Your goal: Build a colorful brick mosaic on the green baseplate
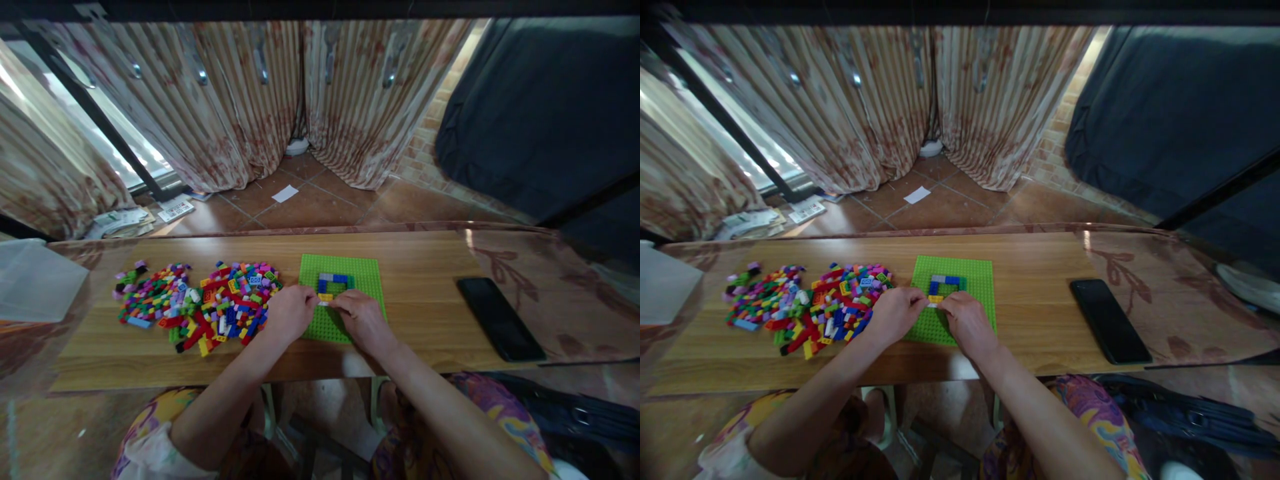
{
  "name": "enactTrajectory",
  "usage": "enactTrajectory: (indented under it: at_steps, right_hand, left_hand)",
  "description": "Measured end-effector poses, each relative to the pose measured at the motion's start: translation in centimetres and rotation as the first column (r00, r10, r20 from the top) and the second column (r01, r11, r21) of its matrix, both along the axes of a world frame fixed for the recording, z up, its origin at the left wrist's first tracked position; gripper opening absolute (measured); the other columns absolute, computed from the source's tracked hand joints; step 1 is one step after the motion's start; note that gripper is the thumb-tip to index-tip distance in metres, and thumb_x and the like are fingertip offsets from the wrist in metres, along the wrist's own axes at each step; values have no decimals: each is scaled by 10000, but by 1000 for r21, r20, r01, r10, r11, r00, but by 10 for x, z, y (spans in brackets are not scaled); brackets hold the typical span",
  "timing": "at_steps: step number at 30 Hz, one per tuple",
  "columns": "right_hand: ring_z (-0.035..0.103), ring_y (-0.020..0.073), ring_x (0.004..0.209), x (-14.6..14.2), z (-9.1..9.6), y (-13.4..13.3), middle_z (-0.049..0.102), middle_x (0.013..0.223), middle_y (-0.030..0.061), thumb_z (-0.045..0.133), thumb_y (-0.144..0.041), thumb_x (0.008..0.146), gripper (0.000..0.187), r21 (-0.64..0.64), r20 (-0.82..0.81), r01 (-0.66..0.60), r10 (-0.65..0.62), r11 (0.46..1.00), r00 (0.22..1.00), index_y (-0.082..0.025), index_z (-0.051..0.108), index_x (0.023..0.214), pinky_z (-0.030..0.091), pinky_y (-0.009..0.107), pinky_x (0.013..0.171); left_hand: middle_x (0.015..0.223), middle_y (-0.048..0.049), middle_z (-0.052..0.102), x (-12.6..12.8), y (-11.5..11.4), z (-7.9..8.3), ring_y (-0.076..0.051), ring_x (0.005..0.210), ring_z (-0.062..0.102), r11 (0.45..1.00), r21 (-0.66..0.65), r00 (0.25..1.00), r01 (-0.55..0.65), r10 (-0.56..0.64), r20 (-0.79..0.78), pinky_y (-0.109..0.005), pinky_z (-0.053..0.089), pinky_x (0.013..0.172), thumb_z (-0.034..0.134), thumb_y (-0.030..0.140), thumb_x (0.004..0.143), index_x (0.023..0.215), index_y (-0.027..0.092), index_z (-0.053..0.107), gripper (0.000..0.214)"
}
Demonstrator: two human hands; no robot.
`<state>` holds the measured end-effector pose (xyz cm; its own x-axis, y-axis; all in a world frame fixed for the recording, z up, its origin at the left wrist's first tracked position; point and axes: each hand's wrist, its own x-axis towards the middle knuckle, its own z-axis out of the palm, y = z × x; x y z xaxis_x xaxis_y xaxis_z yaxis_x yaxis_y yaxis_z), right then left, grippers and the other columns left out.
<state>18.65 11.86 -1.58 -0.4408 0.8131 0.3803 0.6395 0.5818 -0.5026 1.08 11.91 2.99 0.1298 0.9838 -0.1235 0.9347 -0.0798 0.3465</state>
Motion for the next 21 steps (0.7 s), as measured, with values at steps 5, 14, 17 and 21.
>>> enactTrajectory:
  at_steps: [5,14,17,21]
  right_hand:
    - [614,157,762,0,1,0,702,824,41,559,-41,831,255,-10,2,-6,6,1000,1000,-222,735,863,471,264,719]
    - [592,157,725,-3,3,0,683,766,47,538,-23,834,254,31,67,-9,7,999,998,-192,726,803,451,254,687]
    - [596,161,728,-4,3,-1,678,760,50,518,-21,842,265,45,81,-20,17,999,997,-187,723,810,456,257,691]
    - [600,157,734,-4,0,-2,677,765,43,539,-28,832,250,40,66,-10,8,999,998,-201,717,802,463,253,694]
  left_hand:
    - [794,-57,715,1,0,1,-204,751,643,1000,-3,1000,-2,2,-24,-272,352,606,455,330,892,816,226,724,298]
    - [812,-71,718,2,-2,-4,-200,765,649,1000,6,998,-6,6,-64,-272,363,625,432,365,918,821,216,710,331]
    - [803,-68,719,2,-3,-4,-204,761,653,1000,23,997,-9,11,-76,-274,362,613,423,362,920,811,219,709,338]
    - [802,-60,722,2,-4,-2,-207,769,661,999,37,998,-7,9,-61,-274,361,607,421,348,918,805,228,709,332]
